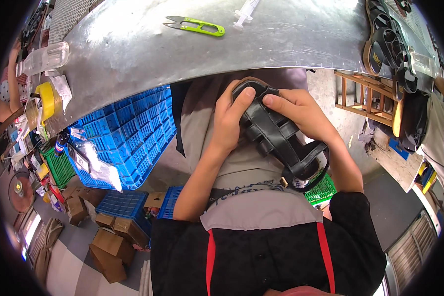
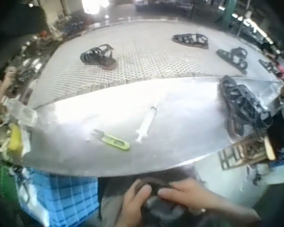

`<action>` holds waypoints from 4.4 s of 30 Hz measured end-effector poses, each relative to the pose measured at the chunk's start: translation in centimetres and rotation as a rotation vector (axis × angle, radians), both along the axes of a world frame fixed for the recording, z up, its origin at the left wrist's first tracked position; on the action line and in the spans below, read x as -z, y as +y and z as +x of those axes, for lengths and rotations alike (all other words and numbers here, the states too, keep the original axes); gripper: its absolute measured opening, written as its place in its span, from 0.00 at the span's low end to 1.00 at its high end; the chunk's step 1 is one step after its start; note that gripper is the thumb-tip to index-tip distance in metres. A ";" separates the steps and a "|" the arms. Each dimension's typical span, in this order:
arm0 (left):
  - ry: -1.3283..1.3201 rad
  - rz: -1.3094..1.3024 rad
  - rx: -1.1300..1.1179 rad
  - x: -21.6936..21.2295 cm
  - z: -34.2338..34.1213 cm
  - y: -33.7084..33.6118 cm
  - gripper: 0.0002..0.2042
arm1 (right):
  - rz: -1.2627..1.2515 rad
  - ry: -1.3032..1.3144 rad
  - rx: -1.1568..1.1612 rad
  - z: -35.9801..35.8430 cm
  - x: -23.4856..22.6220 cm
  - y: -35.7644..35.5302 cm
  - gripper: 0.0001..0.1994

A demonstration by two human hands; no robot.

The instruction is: Inspecting and cleaning black leather sandals at a production workbench.

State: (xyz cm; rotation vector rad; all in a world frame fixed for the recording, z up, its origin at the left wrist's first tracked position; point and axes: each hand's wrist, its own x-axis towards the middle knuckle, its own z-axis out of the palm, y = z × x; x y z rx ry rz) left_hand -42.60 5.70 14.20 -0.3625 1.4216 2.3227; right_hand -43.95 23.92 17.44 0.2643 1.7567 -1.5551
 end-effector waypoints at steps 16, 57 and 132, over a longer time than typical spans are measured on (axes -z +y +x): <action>-0.146 0.005 -0.031 -1.2 -1.0 0.6 0.17 | -0.098 -0.336 0.284 -1.5 -2.7 -1.4 0.17; 0.573 -0.289 -0.027 -7.7 0.8 -2.5 0.09 | 0.045 0.651 0.026 4.8 -7.2 -2.8 0.10; -0.376 -0.127 0.443 -6.0 4.5 -2.6 0.14 | -0.278 0.016 1.012 1.7 0.7 -1.4 0.11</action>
